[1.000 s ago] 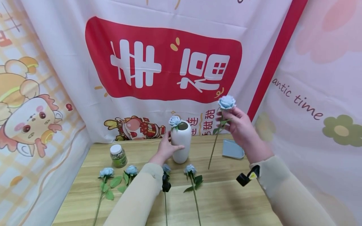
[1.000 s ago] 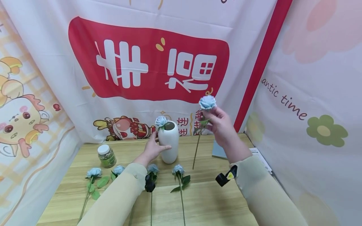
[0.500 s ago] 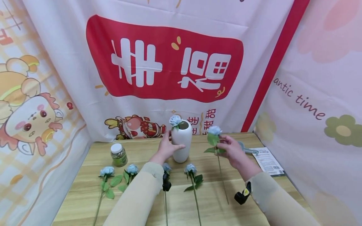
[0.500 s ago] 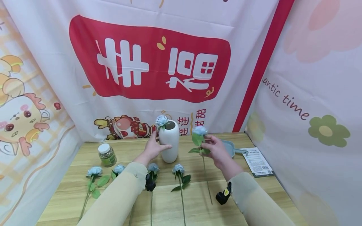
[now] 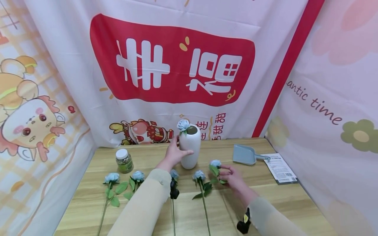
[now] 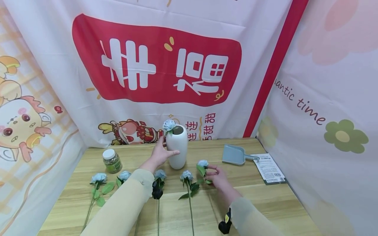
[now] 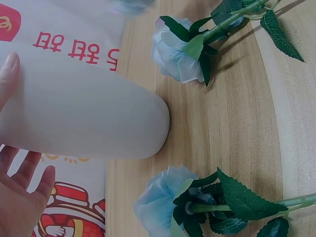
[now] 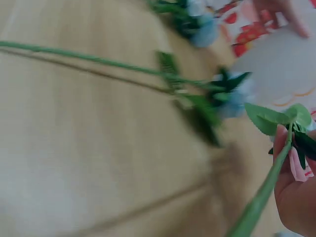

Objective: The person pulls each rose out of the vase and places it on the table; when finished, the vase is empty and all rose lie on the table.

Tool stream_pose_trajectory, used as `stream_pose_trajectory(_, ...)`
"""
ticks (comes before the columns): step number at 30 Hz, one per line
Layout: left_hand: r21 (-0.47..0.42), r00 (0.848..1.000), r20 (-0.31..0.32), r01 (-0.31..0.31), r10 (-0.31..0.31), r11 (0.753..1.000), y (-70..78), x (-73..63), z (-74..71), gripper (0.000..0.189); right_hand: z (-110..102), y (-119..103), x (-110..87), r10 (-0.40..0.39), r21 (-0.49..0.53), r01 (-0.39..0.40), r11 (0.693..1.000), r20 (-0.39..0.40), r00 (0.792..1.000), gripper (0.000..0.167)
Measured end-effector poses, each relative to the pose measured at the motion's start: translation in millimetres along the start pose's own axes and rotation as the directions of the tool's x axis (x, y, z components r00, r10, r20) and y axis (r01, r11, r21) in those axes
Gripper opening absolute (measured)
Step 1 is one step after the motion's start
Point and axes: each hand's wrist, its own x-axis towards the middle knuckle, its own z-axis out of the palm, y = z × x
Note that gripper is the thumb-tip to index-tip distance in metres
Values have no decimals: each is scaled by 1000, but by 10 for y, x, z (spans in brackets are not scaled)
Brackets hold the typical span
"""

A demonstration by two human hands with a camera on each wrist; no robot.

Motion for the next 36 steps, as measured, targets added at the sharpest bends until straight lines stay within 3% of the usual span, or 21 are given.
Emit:
stream_pose_trajectory(4, -1, 1000, -1, -4, 4, 1000, -1, -12, 0, 102, 67, 264, -4, -6, -9, 5, 1000, -54, 999, 55)
stream_pose_trajectory(8, 4, 1000, -3, -10, 10, 1000, -2, -16, 3, 102, 93, 386, -5, -47, -37, 43, 998, -127, 991, 54)
stream_pose_trajectory(23, -4, 1000, 5, 9, -9, 1000, 14, -11, 8, 100, 21, 347, -47, -77, -205, 33, 978, -210, 975, 56)
stream_pose_trajectory(29, -11, 1000, 2, 0, 0, 1000, 8, -16, 7, 101, -21, 70, 18, -109, -202, 63, 977, -224, 969, 54)
stream_pose_trajectory(36, -8, 1000, -4, 2, -2, 1000, 12, -20, 5, 102, 97, -605, 253, -158, -181, 120, 976, -219, 963, 40)
